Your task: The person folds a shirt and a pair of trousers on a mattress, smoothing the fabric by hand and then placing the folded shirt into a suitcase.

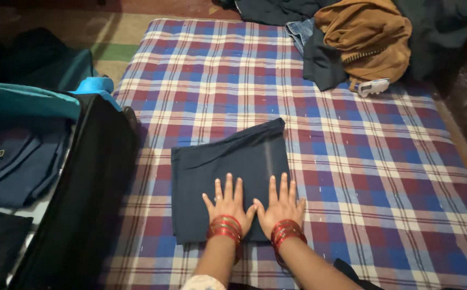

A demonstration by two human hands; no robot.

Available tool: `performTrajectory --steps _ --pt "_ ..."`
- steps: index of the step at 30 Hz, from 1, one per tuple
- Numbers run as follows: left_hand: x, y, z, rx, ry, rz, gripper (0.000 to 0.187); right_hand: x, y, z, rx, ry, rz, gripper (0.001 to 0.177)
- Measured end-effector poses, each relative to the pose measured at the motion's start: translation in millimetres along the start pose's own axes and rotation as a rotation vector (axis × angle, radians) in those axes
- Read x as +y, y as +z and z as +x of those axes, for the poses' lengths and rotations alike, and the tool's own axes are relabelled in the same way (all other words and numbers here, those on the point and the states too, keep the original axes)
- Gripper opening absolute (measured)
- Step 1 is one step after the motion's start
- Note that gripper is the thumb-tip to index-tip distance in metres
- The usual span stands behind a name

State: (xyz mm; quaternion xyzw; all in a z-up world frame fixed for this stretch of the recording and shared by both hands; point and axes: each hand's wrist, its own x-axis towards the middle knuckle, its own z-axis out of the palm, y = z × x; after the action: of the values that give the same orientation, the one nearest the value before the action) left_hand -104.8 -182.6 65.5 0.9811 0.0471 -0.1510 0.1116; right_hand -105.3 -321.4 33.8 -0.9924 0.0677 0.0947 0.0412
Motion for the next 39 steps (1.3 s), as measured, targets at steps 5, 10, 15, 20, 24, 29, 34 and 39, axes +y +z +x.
performTrajectory --steps 5,10,15,20,24,29,34,39 --pt "-13 22 14 0.247 -0.043 -0.010 0.089 12 11 12 0.020 -0.010 0.122 0.084" --pt "-21 14 42 0.231 -0.134 0.007 0.093 12 7 47 0.003 -0.021 0.112 0.080" --pt "-36 7 74 0.313 -0.125 0.009 0.096 7 1 88 0.078 0.007 0.144 0.082" --pt "-47 4 108 0.424 -0.100 0.040 0.095 4 -2 126 0.077 0.005 0.106 0.079" --pt "-52 -9 131 0.417 -0.102 0.030 0.095 2 -2 152 0.109 -0.021 0.063 0.076" --pt "-57 -13 138 0.323 -0.093 0.004 0.095 0 0 166 0.120 -0.021 0.047 0.078" --pt "-68 4 112 0.499 -0.076 0.005 0.094 -3 -1 155 0.180 -0.019 0.002 0.078" --pt "-91 16 61 0.377 -0.315 -0.169 0.098 -39 8 100 0.185 -0.207 -0.101 0.074"
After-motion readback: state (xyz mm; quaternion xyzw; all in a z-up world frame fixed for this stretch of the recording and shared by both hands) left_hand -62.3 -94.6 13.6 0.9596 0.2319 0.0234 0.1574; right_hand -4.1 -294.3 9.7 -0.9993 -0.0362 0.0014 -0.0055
